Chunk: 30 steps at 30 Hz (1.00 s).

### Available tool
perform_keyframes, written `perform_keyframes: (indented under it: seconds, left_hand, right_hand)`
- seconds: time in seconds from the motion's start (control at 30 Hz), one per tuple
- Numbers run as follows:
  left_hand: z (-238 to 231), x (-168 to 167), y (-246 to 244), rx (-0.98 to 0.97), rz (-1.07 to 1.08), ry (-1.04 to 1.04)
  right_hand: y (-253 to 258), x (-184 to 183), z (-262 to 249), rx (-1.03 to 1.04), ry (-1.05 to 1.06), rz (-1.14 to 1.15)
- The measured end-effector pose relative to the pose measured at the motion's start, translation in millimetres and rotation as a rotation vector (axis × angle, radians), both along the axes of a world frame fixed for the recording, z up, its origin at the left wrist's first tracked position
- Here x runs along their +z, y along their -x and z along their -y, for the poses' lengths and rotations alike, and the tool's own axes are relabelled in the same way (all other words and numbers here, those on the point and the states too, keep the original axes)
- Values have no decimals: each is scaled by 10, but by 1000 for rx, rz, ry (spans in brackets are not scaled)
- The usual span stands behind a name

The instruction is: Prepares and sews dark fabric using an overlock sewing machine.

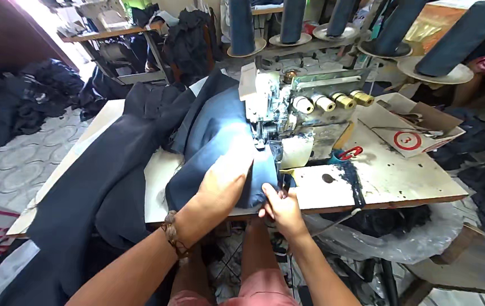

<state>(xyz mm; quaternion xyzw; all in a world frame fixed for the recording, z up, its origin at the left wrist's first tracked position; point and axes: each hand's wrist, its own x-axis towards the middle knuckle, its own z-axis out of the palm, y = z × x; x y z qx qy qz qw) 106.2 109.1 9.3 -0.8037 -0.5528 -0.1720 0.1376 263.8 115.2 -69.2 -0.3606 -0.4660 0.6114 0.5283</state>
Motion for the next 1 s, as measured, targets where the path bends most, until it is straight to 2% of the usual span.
perform_keyframes:
  seconds: [0.13,0.2,0.27,0.3,0.37,0.43,0.47,0.53,0.63,0.7,0.83,0.9,1.0]
  left_hand:
    - [-342,124,267,-96,231,222]
    - [-632,226,393,-146,229,292]
    - [-843,329,463,-108,181,402]
    - [-908,381,479,-59,146,482]
    - [-991,447,483,34,98,587]
    - [-1022,412,488,144,68,601]
    - [-999,393,468,222,45,572]
    - [-874,399,354,416,15,516]
    - [-563,514,148,616,-94,519]
    - [-303,582,100,651,-151,522]
    - [251,683,-11,587,-213,429]
    - [454,690,-69,496,-265,345]
    - [517,706,-79,452,-279,345]
  right_hand:
    - [155,118,-246,-22,24,-62]
    - [149,177,-285,-5,16,-58]
    - [19,211,-295,55,-24,35]
    - [-104,229,-299,91,-64,142]
    - [-435,271,-337,104,-193,512]
    - [-773,333,-379,57,-302,912]
    - [-908,385,-388,46,-283,1036]
    - [-1116,493,-375,65,-234,1219]
    - [-1224,648,-340,84,-316,1347]
    - [-1120,760,-303,38,-466,1328]
    - [-514,1052,-261,6,-697,1283]
    - [-157,1225,-288,88,-664,1407]
    - [251,1347,-388,215,-599,1594]
